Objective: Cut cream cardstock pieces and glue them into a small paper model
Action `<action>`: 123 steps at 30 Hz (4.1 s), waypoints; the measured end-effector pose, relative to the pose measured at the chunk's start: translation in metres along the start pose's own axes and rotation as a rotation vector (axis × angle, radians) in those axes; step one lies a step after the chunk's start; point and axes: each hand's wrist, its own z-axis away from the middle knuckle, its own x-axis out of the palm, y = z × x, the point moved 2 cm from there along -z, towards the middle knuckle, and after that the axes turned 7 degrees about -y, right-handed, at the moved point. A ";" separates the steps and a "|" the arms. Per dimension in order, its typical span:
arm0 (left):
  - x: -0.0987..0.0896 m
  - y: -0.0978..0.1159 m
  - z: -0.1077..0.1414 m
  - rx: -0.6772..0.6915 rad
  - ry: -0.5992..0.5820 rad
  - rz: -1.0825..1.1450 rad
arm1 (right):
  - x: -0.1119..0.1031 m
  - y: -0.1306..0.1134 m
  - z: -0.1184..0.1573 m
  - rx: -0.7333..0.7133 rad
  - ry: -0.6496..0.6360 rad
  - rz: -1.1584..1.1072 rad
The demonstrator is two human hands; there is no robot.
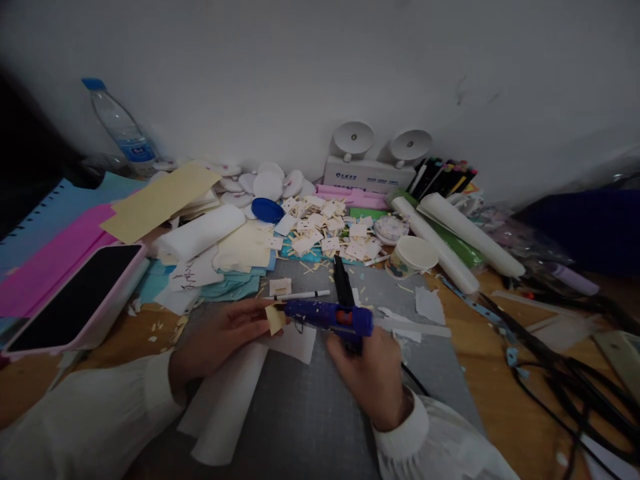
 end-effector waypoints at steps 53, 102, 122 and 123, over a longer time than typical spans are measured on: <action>0.002 0.013 0.004 0.009 -0.113 -0.185 | -0.005 0.000 0.001 -0.018 0.043 -0.077; 0.000 0.004 0.005 -0.030 -0.153 -0.047 | -0.010 -0.004 -0.002 -0.064 -0.025 -0.119; -0.001 0.004 0.004 0.027 -0.222 -0.052 | -0.013 -0.005 -0.003 -0.036 0.029 -0.136; -0.001 0.004 0.004 0.031 -0.218 -0.049 | -0.013 -0.005 -0.003 -0.039 0.021 -0.136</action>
